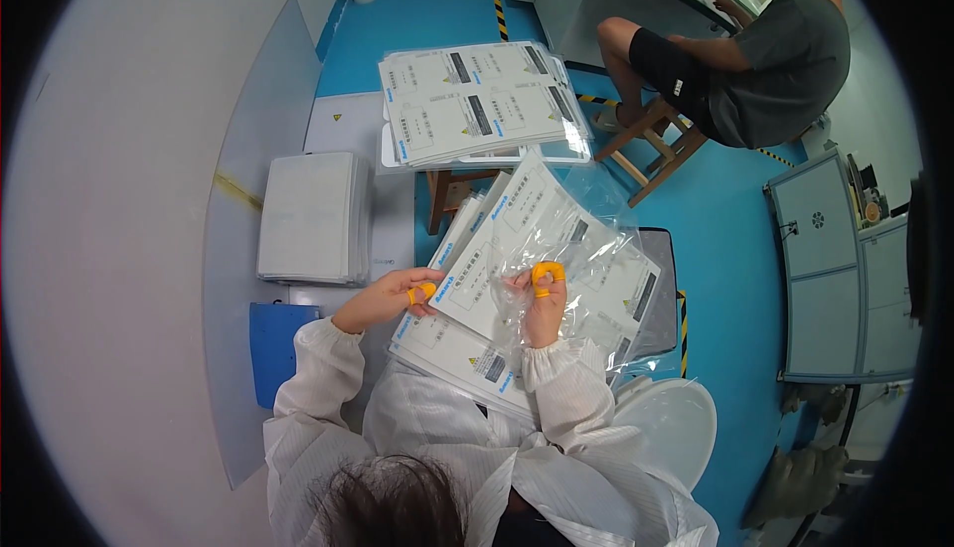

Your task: Placing printed technical documents into individual plastic protective sleeves.

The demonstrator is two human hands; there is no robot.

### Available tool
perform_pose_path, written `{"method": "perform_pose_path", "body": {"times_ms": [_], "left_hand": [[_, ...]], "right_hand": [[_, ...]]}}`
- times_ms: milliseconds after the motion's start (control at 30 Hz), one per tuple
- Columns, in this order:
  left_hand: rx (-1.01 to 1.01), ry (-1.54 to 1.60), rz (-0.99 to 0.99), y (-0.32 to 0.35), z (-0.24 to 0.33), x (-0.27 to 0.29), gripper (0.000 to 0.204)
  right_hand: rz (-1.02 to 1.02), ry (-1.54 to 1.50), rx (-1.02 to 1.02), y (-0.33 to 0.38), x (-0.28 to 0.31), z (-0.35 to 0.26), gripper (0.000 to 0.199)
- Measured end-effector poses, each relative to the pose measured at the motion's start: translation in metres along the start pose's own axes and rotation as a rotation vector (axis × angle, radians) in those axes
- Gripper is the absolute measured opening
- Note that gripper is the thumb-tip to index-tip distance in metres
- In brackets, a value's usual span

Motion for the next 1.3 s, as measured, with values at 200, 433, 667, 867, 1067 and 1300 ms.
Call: {"method": "perform_pose_path", "body": {"times_ms": [200, 433, 667, 867, 1067, 1300], "left_hand": [[-0.175, -0.233, 0.149, -0.007, 0.044, -0.022, 0.042], [-0.196, -0.537, 0.264, -0.009, 0.056, -0.040, 0.043], [-0.144, -0.212, 0.395, -0.007, 0.036, -0.013, 0.040], [-0.121, -0.185, 0.503, 0.001, 0.033, 0.019, 0.034], [-0.169, 0.113, 0.442, 0.013, 0.007, 0.098, 0.036], [-0.279, 0.180, 0.550, 0.037, -0.005, 0.170, 0.038]], "right_hand": [[-0.007, -0.013, -0.080, 0.017, -0.023, 0.003, 0.016], [0.004, -0.047, -0.127, 0.025, -0.010, 0.004, 0.016], [0.026, -0.017, -0.059, -0.006, 0.025, -0.029, 0.011], [0.225, 0.092, 0.169, -0.046, 0.139, -0.111, 0.017], [0.275, -0.087, 0.312, -0.045, 0.279, -0.211, 0.022], [0.815, 0.114, 0.559, 0.032, 0.377, -0.343, 0.027]]}}
Point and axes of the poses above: each hand's wrist, its own y-axis away from the middle knuckle, its own x-axis out of the back of the hand, z = x × y, the point moved 5 cm from there along -y, towards the middle knuckle, and after that the axes turned 13 degrees about x, right-handed, at the moved point
